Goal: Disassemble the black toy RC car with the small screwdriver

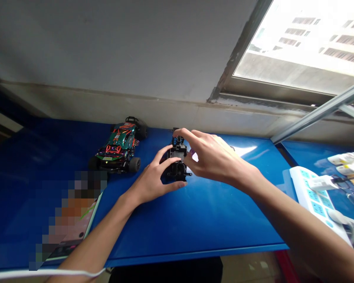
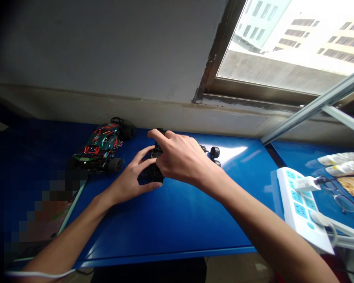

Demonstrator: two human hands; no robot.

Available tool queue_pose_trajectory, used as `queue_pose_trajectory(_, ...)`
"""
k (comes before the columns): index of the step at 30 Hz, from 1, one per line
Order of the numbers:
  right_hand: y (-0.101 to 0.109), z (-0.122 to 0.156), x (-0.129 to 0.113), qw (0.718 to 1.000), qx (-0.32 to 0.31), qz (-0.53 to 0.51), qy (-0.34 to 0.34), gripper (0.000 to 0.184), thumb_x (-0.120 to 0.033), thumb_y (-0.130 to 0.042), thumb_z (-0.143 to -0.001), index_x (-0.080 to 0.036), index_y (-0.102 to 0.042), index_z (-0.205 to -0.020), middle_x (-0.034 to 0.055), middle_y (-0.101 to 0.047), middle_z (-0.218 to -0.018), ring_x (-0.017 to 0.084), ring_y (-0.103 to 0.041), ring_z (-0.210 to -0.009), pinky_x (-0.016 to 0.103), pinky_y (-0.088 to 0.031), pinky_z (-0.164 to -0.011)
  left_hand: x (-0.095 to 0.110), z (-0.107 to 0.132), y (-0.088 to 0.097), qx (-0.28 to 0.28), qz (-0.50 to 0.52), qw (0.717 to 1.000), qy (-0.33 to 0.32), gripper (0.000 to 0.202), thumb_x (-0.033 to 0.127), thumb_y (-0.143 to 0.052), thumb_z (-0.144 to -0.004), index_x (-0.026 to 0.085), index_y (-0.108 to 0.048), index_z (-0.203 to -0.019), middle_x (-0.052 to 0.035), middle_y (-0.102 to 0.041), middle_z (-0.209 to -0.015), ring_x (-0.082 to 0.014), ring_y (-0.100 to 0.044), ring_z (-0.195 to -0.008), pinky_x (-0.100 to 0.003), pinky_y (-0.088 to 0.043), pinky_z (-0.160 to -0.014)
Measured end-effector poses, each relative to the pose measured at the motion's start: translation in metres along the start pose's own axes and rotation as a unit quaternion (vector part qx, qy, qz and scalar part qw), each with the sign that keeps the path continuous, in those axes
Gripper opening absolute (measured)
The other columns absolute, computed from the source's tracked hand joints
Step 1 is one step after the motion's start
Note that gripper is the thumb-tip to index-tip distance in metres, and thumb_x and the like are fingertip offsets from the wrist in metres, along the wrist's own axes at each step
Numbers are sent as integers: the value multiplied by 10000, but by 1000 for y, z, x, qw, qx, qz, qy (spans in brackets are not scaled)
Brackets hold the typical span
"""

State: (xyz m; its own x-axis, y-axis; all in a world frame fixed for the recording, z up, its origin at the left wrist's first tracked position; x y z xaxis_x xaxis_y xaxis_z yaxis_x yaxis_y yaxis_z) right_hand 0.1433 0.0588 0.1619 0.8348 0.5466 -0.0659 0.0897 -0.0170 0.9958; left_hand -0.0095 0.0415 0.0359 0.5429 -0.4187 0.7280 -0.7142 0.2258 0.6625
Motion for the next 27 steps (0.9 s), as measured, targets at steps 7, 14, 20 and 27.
queue_pose_trajectory(7, -2, 0, 3, 999, -24, 27, -15, 417, -250, -474, -1010, -289, -559, -1417, 45, -770, -841, 221, -689, -667, 313, -223, -566, 0, -1, 0, 2, 4, 1000, -2, 737, 690, -772, -831, 279, -642, -1428, -97, -253, -1754, -436, -423, -1531, -571, -426, -1248)
queue_pose_trajectory(14, -3, -1, 3, 996, -7, 76, -37, 331, -409, -400, -1078, -264, -644, -1248, 65, -754, -771, 234, -680, -639, 319, -221, -570, -1, 0, 0, -1, 1, 1000, -2, 732, 700, -762, -834, 283, -644, -1424, -94, -245, -1755, -431, -424, -1532, -570, -411, -1258)
queue_pose_trajectory(20, 0, -2, -3, 1000, 0, 25, 14, 508, -224, -518, -952, -283, -500, -1457, 59, -788, -981, 225, -707, -734, 308, -246, -583, 0, 0, 0, -2, 1, 1000, -1, 735, 704, -756, -837, 273, -647, -1422, -99, -227, -1760, -417, -425, -1535, -556, -399, -1269)
queue_pose_trajectory(27, -1, -2, 1, 998, -16, 54, -14, 363, -274, -459, -1021, -282, -593, -1358, 46, -759, -803, 227, -688, -654, 315, -210, -564, 0, 0, 1, 2, 2, 1000, -4, 727, 698, -767, -830, 287, -651, -1418, -92, -246, -1755, -425, -420, -1537, -560, -415, -1258)
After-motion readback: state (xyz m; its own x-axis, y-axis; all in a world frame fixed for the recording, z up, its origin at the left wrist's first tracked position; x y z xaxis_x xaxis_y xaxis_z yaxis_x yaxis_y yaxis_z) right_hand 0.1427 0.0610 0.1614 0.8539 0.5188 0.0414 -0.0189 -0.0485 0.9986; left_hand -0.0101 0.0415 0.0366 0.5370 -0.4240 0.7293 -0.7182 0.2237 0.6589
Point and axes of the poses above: each hand's wrist, its own z-axis away from the middle knuckle, its own y-axis out of the back of the hand, x = y × z, the point moved 5 cm from there along -z, towards the middle knuckle
